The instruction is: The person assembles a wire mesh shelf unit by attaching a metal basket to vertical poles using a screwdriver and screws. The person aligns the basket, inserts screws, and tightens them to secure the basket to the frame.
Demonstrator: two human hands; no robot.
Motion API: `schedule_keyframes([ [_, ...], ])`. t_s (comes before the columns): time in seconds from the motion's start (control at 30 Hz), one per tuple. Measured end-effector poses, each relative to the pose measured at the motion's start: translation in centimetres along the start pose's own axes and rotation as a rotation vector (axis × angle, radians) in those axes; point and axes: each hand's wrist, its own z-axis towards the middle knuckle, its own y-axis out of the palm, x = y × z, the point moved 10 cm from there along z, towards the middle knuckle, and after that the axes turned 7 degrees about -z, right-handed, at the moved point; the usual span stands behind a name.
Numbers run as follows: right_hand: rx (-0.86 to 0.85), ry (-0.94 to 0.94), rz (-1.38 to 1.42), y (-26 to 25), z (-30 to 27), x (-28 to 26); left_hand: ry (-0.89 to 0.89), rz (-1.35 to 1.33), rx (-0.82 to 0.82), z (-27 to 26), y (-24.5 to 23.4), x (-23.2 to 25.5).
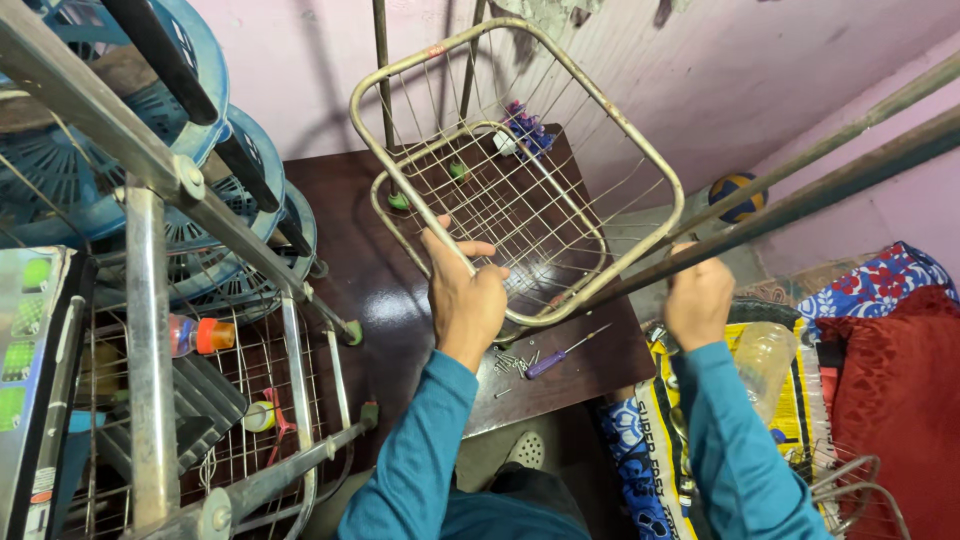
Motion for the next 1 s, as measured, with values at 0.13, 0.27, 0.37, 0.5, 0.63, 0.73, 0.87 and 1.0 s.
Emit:
schedule_keyframes([
  [0.13,-0.310,0.601,0.770,3.6,-0.1,3.5,0.283,0.321,0.085,-0.5,-0.4,3.4],
  [0.27,-0.168,0.524,0.423,1.7,0.2,2.7,0.373,0.630,0.262,-2.9,-0.9,6.8],
  [0.37,-0.142,0.433,0.329,1.4,0.0,1.2,0.732,0.628,0.351,-5.9,0.3,11.7],
  [0.5,0.003,0.369,0.325,0.0,-0.2,0.6,0.395,0.418,-0.261,-0.7,8.4,8.6],
  [0.63,0.056,0.185,0.431,0.0,-0.5,-0.7,0.396,0.410,-0.707,3.0,18.5,5.3],
  [0.73,0.036,0.180,0.321,1.9,-0.6,-0.1,0.394,0.333,-0.956,3.2,23.3,1.8],
  [0.87,0.067,0.089,0.219,2.6,0.0,0.4,-0.047,0.025,-0.927,3.2,25.0,-5.1],
  [1.0,0.056,0.141,0.235,2.7,1.3,1.5,-0.101,-0.327,-0.817,3.7,26.7,-6.5],
])
